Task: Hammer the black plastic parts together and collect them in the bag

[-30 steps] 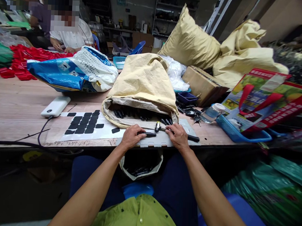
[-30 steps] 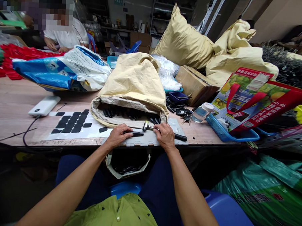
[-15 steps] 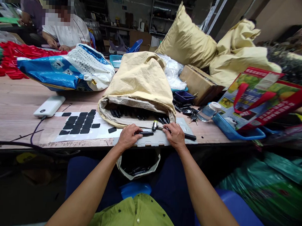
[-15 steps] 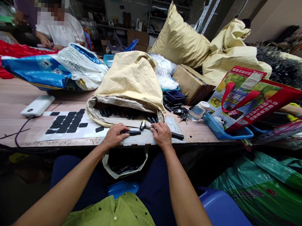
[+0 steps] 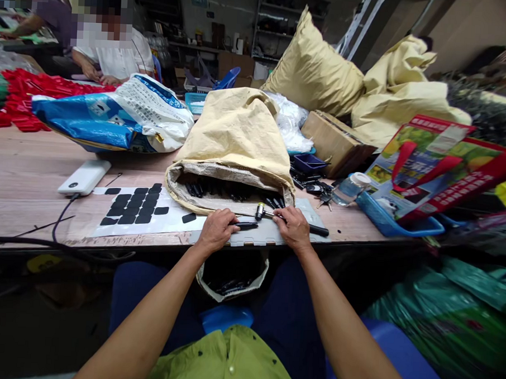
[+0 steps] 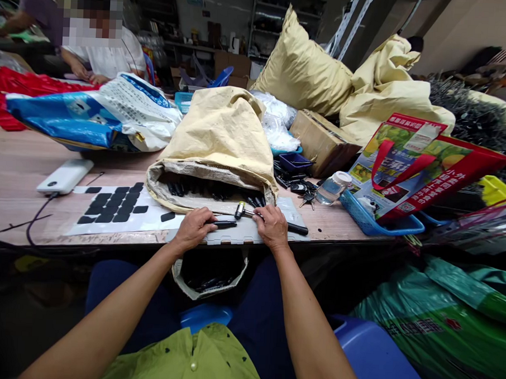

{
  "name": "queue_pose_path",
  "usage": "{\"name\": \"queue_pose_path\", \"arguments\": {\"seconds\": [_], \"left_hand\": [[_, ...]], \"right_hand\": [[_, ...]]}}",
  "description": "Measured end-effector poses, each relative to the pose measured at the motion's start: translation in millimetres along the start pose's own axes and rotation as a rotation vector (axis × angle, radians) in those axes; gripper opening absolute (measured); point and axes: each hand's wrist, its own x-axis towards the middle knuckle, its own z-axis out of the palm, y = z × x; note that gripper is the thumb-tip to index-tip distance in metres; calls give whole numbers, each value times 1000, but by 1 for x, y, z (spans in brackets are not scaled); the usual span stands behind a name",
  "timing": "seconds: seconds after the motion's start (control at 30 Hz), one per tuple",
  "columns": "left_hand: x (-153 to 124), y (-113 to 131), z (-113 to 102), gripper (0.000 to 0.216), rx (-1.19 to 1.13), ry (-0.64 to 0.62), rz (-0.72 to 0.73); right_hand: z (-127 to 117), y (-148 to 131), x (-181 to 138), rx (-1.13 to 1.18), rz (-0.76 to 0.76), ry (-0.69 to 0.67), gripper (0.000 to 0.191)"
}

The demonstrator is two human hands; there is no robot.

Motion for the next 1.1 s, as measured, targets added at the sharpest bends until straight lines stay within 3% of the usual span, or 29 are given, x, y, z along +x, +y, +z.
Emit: {"name": "queue_pose_path", "arguments": {"seconds": [0.47,0.63,0.77,0.9,0.97,1.1], "left_hand": [[0,0,-1,3,-3,5,3],[-35,22,-6,12,-203,70,92],[-87,36,2,20,-276,-166,163],[-117,29,17,18,-127,-337,-49],[-117,26,19,13,-89,-393,-107],[-89,39,3,7,-200,-357,-5]], "right_hand": [[0,-2,0,-3,23,-7,14],[0,-1,-1,-4,32,-12,14],[0,0,-1,-24,29,-13,13],[1,0,-1,-23,29,-8,13],[0,0,-1,-20,31,-6,13],[0,-1,-1,-19,34,-3,13]]}}
